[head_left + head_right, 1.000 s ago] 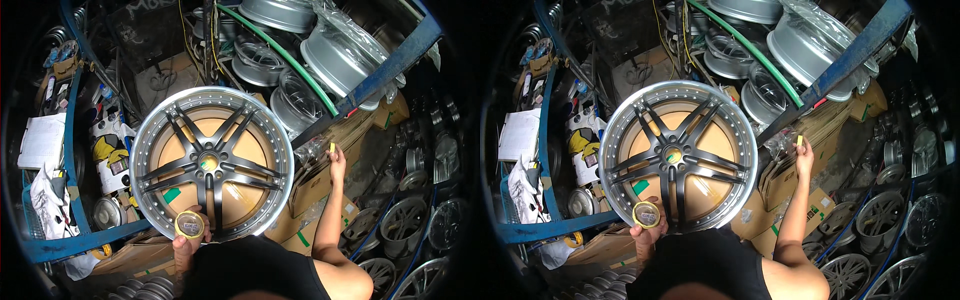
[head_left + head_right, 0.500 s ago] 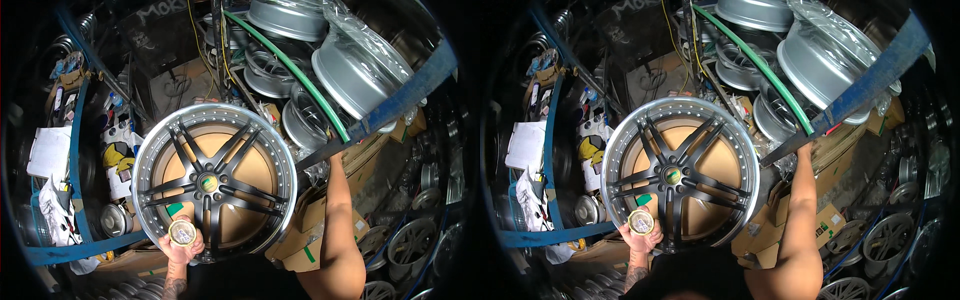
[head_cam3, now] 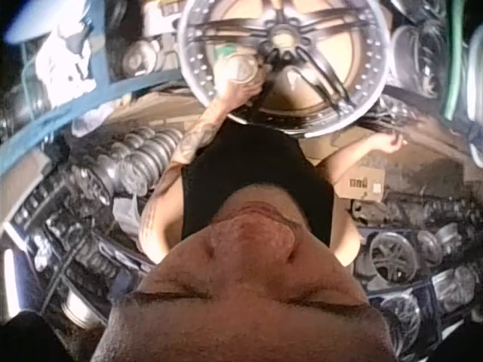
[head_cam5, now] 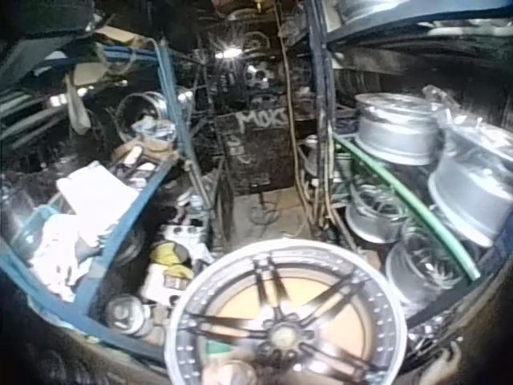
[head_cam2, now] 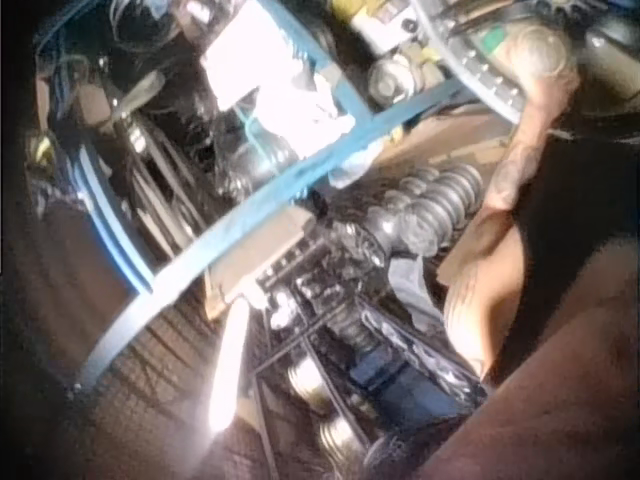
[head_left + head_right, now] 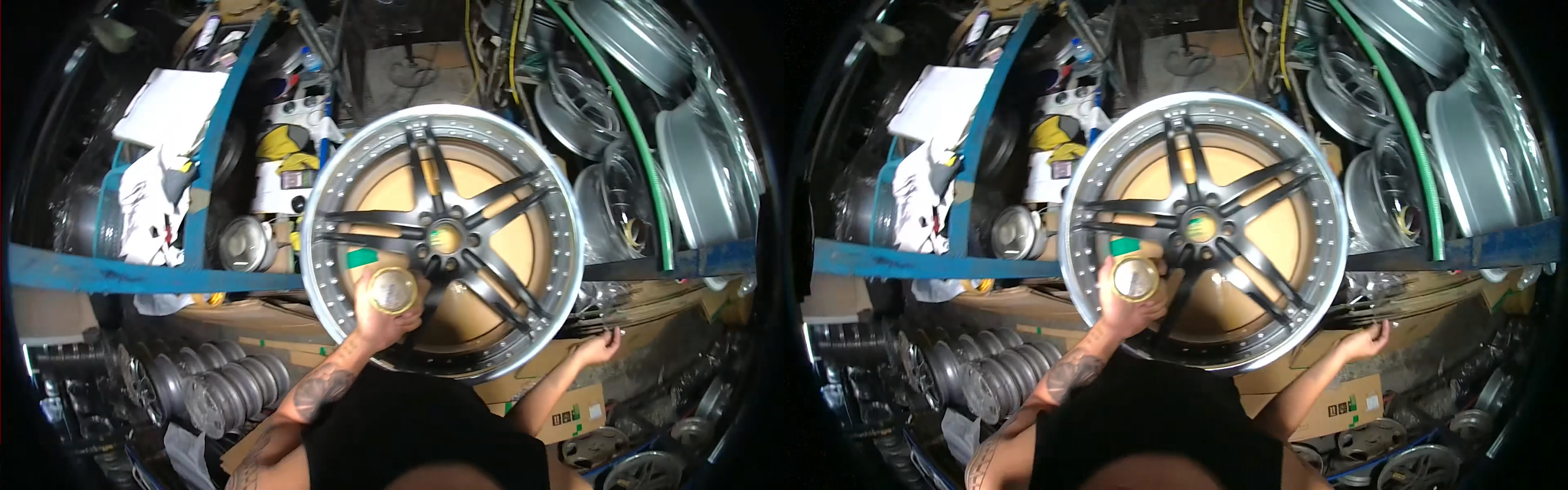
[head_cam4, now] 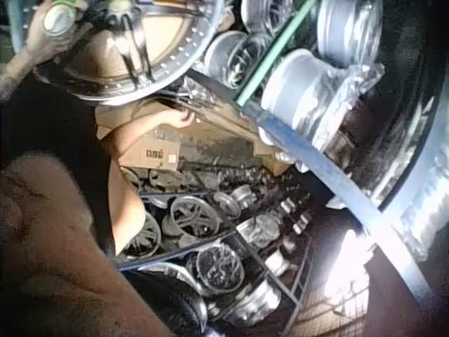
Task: The person removes a center cap from a wheel rim, wraps adhesive tape around the edge of the center cap by hand, and repeatedly fits and removes the cap in the center of the wheel rim.
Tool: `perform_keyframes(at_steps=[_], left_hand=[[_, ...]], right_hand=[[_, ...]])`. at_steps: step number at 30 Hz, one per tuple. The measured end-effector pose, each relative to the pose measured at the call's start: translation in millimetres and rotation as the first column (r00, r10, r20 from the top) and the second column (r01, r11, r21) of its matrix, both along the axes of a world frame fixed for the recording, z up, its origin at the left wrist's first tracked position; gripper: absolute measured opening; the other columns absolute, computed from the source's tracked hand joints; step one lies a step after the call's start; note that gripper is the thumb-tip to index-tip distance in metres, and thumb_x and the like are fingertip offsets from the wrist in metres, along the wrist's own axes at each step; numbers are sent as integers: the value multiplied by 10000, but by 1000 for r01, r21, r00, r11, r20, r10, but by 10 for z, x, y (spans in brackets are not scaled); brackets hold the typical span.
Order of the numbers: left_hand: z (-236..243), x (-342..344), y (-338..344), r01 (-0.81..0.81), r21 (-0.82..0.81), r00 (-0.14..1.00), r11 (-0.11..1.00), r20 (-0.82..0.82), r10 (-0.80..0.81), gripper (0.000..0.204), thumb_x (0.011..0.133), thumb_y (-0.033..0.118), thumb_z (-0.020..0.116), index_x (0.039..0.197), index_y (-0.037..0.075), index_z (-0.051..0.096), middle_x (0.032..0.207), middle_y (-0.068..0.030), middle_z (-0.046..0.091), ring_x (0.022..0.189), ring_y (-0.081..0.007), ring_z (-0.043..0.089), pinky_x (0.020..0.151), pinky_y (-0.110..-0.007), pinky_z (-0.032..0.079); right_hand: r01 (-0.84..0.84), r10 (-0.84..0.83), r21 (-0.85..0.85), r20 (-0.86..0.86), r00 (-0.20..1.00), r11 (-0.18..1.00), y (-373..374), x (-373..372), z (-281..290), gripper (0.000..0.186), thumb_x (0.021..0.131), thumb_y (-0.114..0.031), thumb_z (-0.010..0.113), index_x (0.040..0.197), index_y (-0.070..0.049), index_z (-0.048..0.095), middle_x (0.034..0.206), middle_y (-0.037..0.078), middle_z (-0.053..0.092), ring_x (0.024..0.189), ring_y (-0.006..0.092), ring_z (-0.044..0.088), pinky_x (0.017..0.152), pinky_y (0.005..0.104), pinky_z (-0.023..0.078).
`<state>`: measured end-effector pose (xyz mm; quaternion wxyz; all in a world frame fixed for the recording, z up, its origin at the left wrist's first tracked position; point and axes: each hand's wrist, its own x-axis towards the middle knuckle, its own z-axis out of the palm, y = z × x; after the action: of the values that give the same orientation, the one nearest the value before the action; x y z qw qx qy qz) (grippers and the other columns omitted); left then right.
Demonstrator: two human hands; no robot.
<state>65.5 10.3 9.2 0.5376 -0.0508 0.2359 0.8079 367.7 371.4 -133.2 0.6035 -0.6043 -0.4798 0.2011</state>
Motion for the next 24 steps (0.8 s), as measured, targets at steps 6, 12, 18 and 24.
perform_keyframes(at_steps=[6,12,18,24], left_hand=[[177,38,-112,130,70,990,989,-69,-125,834,858,820,292,1190,82,493,608,-76,421,466,-149,331,464,-291,271],[185,135,-330,267,6,929,964,-265,-256,724,951,730,246,1223,89,445,730,-98,510,524,-141,381,461,-258,288],[87,224,-482,260,-37,887,965,-385,-254,786,993,700,96,1313,75,450,716,-74,586,496,-91,446,440,-238,370],[161,150,-541,366,-33,801,930,-498,-333,1018,842,864,107,1468,96,342,694,-139,593,428,-104,441,405,-219,366]], right_hand=[[-564,565,142,32,824,814,-622,-763,1589,208,998,-34,563,1186,39,612,1115,128,682,916,161,656,823,282,538],[-983,998,-179,45,-36,-27,-1804,-1828,2347,154,923,-128,669,1021,-32,738,886,94,722,812,172,682,739,290,527],[-940,946,-119,-96,-309,-319,-2350,-2085,1988,133,899,-133,695,959,-29,754,815,76,673,741,182,636,680,307,502],[-935,927,-152,151,-344,-322,-2374,-2067,2207,116,891,-106,708,958,-23,753,804,81,683,707,169,599,634,290,453]])
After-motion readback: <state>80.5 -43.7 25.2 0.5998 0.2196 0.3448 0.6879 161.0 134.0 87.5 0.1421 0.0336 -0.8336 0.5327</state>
